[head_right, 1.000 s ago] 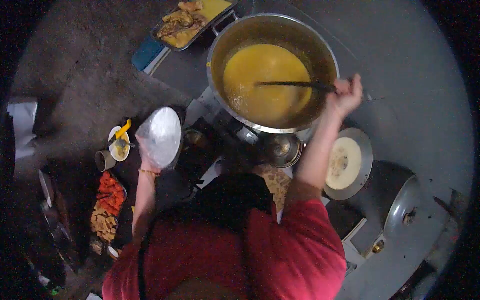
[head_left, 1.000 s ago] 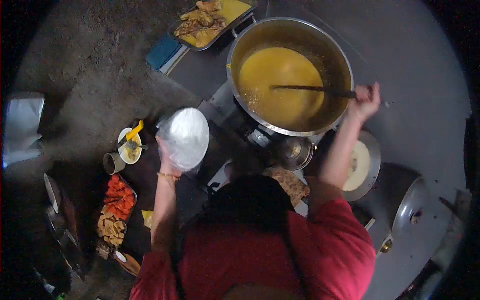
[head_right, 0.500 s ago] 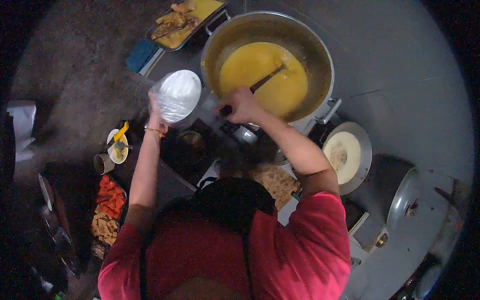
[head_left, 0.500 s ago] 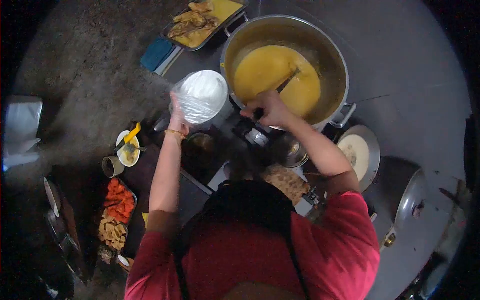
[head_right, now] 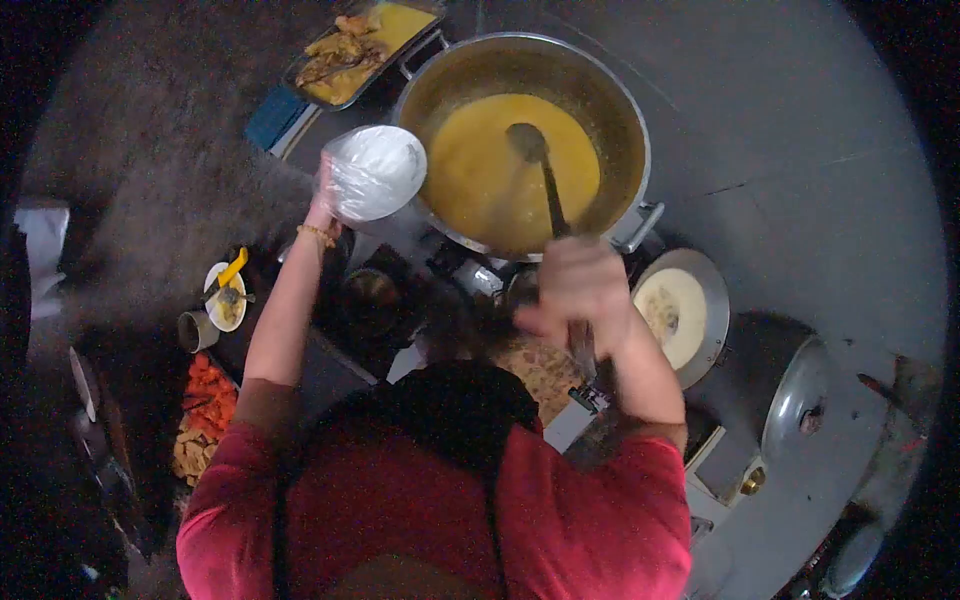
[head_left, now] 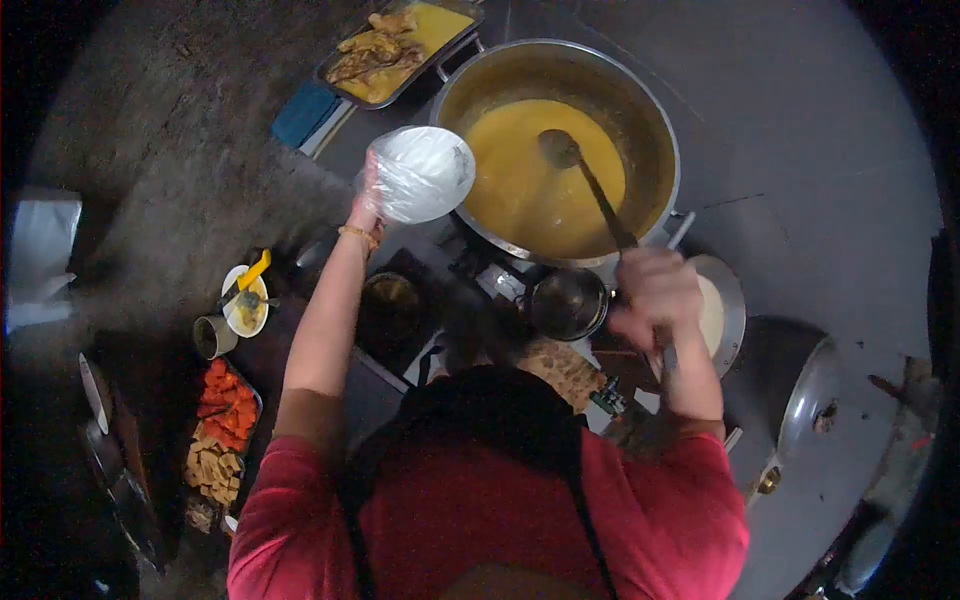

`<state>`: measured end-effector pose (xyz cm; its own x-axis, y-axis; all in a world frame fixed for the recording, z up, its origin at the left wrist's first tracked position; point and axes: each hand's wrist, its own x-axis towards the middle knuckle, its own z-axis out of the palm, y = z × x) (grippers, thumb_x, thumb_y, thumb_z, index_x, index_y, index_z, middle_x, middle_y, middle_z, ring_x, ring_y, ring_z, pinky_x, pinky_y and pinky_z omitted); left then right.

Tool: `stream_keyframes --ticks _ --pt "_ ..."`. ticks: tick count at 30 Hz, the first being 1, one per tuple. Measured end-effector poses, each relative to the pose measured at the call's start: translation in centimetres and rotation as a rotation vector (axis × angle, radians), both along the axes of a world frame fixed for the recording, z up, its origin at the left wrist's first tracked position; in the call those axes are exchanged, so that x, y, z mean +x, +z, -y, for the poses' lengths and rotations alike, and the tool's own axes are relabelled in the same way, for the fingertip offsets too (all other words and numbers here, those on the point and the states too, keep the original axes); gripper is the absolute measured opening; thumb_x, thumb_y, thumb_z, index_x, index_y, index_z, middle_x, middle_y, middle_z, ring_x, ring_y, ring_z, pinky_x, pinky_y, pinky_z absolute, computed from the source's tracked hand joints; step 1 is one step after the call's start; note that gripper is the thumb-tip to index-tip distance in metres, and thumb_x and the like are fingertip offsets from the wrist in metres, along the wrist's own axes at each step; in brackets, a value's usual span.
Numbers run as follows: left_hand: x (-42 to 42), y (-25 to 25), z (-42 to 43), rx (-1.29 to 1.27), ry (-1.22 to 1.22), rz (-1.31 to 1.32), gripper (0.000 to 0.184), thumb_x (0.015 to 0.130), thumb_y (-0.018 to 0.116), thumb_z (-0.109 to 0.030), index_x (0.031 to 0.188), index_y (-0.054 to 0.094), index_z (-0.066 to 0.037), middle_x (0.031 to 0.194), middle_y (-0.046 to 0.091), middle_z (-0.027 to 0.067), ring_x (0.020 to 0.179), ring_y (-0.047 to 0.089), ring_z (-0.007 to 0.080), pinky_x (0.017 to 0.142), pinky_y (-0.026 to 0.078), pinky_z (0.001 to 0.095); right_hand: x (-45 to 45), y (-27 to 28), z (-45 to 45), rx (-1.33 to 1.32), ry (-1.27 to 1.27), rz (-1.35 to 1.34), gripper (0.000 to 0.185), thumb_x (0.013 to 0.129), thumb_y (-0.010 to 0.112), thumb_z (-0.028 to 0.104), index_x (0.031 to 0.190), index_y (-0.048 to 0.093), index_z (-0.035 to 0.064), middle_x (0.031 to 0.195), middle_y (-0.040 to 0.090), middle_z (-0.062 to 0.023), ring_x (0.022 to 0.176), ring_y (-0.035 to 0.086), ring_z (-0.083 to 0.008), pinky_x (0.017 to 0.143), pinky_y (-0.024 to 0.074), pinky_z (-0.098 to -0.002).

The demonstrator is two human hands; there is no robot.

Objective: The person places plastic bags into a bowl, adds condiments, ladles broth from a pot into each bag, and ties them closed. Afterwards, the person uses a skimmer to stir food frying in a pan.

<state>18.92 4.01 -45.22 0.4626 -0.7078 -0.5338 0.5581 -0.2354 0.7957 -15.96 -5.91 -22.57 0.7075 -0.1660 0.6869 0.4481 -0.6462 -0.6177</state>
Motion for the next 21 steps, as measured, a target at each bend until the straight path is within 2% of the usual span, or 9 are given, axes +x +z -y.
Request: stream_keyframes --ticks 2,3,6,8,9,12,14,17,21 --pt "-0.7 1.0 0.7 0.061 0.003 -0.019 0.088 0.066 0.040 -0.073 0.121 0.039 -0.005 0.109 0.052 0.0102 0.085 0.058 0.0161 0.064 0.049 0.0261 0.9 -2.5 1.7 -0.161 -0.543 -0.066 0.029 0.062 0.063 0.006 0.045 0.039 0.0065 0.045 0.039 -0.0047 0.041 0.042 -0.0184 0.039 0.0287 -0.0286" --pt "-1.9 2.6 1.0 0.027 0.021 -0.009 0.085 0.068 0.039 -0.071 0.120 0.039 -0.004 0.110 0.052 0.0105 0.088 0.057 0.0179 0.068 0.049 0.0287 1.3 -4.3 2.5 -0.030 -0.716 0.009 0.028 0.065 0.062 0.008 0.046 0.040 0.0069 0.047 0.041 -0.0038 0.042 0.042 -0.0162 0.040 0.0297 -0.0284" --pt "-2.9 3.9 1.2 -0.045 0.043 0.007 0.080 0.071 0.038 -0.069 0.118 0.041 -0.004 0.111 0.051 0.0114 0.094 0.055 0.0216 0.076 0.048 0.0338 2.3 -7.9 5.6 0.789 -0.836 0.469 0.029 0.075 0.055 0.012 0.051 0.038 0.0099 0.047 0.040 0.0013 0.042 0.038 -0.0086 0.040 0.0289 -0.0260" --pt "-2.3 2.3 1.2 -0.050 0.017 -0.004 0.082 0.070 0.038 -0.070 0.118 0.041 -0.004 0.111 0.051 0.0117 0.094 0.055 0.0216 0.075 0.048 0.0335 -1.0 -7.8 8.0 1.102 -0.848 0.715 0.029 0.078 0.053 0.012 0.055 0.035 0.0128 0.045 0.031 0.0042 0.040 0.030 -0.0079 0.040 0.0257 -0.0242" --pt "-2.4 2.2 1.2 -0.021 0.011 -0.003 0.083 0.069 0.038 -0.070 0.119 0.040 -0.004 0.110 0.051 0.0113 0.094 0.055 0.0212 0.074 0.048 0.0330 -2.5 -7.1 8.2 1.102 -0.946 0.708 0.031 0.080 0.051 0.019 0.054 0.034 0.0147 0.045 0.026 0.0045 0.039 0.026 -0.0089 0.044 0.0281 -0.0249" --pt "-3.4 3.0 1.1 0.064 -0.016 0.037 0.085 0.066 0.039 -0.072 0.120 0.040 -0.006 0.108 0.053 0.0095 0.089 0.057 0.0190 0.065 0.049 0.0302 -7.0 -5.5 7.4 1.081 -0.953 0.859 0.038 0.083 0.047 0.022 0.052 0.025 0.0174 0.042 0.020 0.0044 0.040 0.018 -0.0086 0.045 0.0187 -0.0259" --pt "-4.1 4.1 1.0 0.127 -0.042 0.106 0.089 0.063 0.041 -0.075 0.120 0.041 -0.007 0.106 0.054 0.0075 0.083 0.059 0.0162 0.054 0.049 0.0266 -9.5 -3.7 6.7 1.042 -0.775 0.916 0.045 0.084 0.045 0.023 0.048 0.020 0.0189 0.041 0.018 0.0037 0.040 0.015 -0.0095 0.045 0.0165 -0.0261" --pt "-4.7 2.8 2.3 0.116 0.052 0.173 0.089 0.063 0.042 -0.075 0.119 0.042 -0.006 0.103 0.054 0.0075 0.084 0.058 0.0165 0.053 0.049 0.0285 -10.8 1.2 4.7 0.989 -0.756 1.000 0.047 0.086 0.041 0.022 0.045 0.018 0.0190 0.041 0.018 0.0019 0.041 0.015 -0.0103 0.046 0.0160 -0.0270" --pt "-6.6 3.7 4.6 0.156 0.039 0.158 0.088 0.063 0.043 -0.073 0.121 0.041 -0.007 0.108 0.053 0.0093 0.089 0.057 0.0198 0.060 0.051 0.0320 -14.9 5.1 3.1 0.874 -0.341 1.021 0.046 0.084 0.043 0.020 0.044 0.018 0.0175 0.043 0.017 0.0013 0.042 0.015 -0.0109 0.050 0.0199 -0.0282"
